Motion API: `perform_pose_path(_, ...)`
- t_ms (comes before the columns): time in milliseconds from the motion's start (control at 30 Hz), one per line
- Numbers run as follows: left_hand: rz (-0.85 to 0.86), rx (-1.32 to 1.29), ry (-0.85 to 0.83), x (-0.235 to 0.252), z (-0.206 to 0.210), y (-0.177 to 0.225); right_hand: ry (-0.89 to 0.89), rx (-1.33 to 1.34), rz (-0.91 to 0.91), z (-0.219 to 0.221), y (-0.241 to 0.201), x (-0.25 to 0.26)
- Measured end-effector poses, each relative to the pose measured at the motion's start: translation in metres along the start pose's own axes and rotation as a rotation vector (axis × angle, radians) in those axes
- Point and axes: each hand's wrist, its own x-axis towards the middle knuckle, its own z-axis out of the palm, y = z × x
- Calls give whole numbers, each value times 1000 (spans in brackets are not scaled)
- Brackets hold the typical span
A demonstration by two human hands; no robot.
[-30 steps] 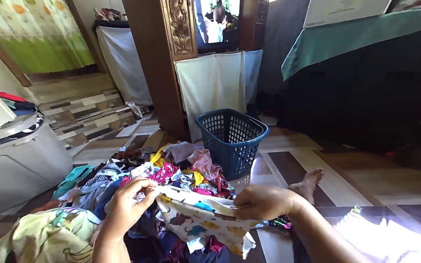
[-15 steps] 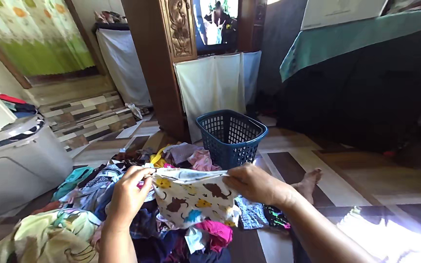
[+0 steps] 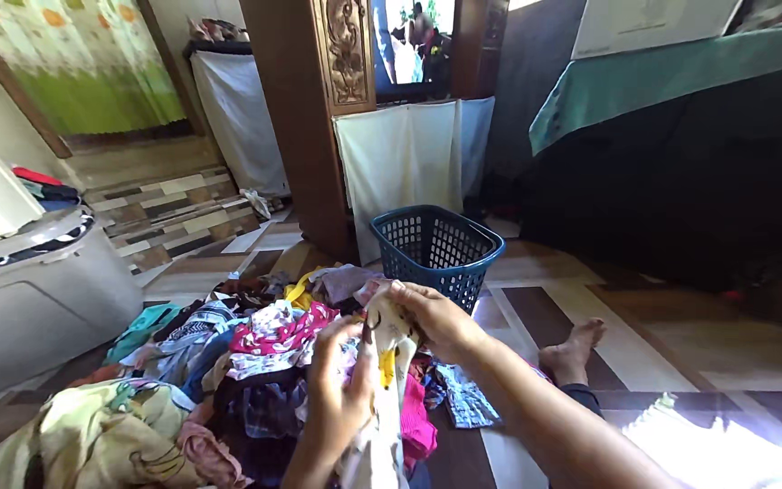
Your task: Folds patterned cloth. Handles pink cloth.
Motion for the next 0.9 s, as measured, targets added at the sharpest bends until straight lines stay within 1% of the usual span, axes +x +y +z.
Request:
perform_pose_path(67,3,11,-52,-21,9,-2,49,93,11,3,-1,1)
perform_pose_path(133,-66,44,-142,-35,10,-5,37,117,0,7,-3,-2)
perform_pose_path(167,-130,74,-188,-39,7,-7,26,111,-10,9,-4,-4)
perform_pose_path(233,-316,147,-308,-40,-1,-11,-30,86,-41,10,-6,-8)
perform_pose_path(333,-663,344,-594,-35,-10,-18,-115,21,-89,9,-6,-10)
perform_pose_path(367,-748,386,-685,-36,-11,-22,-138,-3,-104,9,-4,-9)
perform_pose_path(433,-825,357,-808,-45,-10,-33,-179,-31,-130,11,0,-8)
perform_pose_path(467,-842,272,-821,-52,-8,-37,-201,-32,-139,12,2,-8)
perform_pose_path(500,-877,151,-795,-58,-5,-39,-223,-40,-140,13,3,-10)
perform_pose_path(533,-943,-2,-724,-64,-1,-37,-244,-56,-133,15,3,-12)
perform_pose_path(600,-1096,-343,-500,-74,4,-28,-272,-88,-120,18,4,-15)
perform_pose_path(633,-1146,-505,-392,-77,5,-24,-279,-106,-121,18,4,-16)
perform_pose_path(667,-1185,-612,-301,-77,6,-19,-280,-126,-129,18,5,-16)
perform_pose_path(733,-1201,-647,-195,-76,5,-14,-262,-148,-137,17,5,-15)
perform_pose_path(800,-1108,-545,-195,-78,3,-19,-212,-139,-115,13,6,-12)
perform_pose_path(900,-943,-301,-233,-83,2,-46,-150,-83,-67,9,6,-10)
